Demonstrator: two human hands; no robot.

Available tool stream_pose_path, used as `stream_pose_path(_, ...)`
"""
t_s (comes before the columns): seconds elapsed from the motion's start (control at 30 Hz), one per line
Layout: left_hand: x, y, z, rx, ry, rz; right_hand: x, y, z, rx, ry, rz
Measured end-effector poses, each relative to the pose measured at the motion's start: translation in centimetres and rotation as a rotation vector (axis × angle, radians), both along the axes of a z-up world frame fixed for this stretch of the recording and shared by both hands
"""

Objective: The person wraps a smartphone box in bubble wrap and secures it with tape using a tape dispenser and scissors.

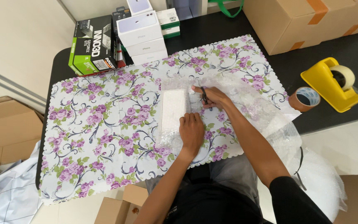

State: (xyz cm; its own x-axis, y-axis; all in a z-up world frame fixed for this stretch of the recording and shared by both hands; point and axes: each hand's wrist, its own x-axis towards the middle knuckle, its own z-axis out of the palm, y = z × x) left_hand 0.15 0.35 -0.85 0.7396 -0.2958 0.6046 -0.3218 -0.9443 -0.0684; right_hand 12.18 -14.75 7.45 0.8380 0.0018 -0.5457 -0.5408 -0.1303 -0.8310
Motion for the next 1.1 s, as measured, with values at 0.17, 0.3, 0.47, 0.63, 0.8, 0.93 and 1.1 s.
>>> stream_pose_path(0.17, 0.0, 0.1, 0.7, -0.008, 0.012, 0.009, 2.2, -0.2, -0.4, 0.129, -0.001, 0.006)
stream_pose_path(0.3, 0.0, 0.0, 1.1, -0.022, -0.052, 0.017, 3.3, -1.0, -2.0, 0.228, 0.05, -0.012)
stream_pose_path(0.47, 0.1, -0.4, 0.9, -0.034, -0.059, 0.023, 4.0, -1.9, -3.1, 0.254, 0.099, 0.004)
stream_pose_path(0.63, 0.0, -0.3, 1.8, -0.038, -0.059, 0.046, 5.6, -1.2, -2.9, 0.231, 0.128, 0.008)
stream_pose_path(0.8, -0.1, -0.3, 1.4, -0.044, -0.053, 0.036, 6.4, -1.1, -3.8, 0.224, 0.084, -0.03)
stream_pose_path(0.93, 0.1, -0.3, 1.3, -0.054, -0.055, 0.035, 5.9, -0.5, -3.2, 0.195, 0.038, -0.051)
stream_pose_path(1.1, 0.0, -0.2, 1.2, -0.036, -0.023, 0.031, 7.0, -0.8, -7.2, 0.146, -0.028, -0.062)
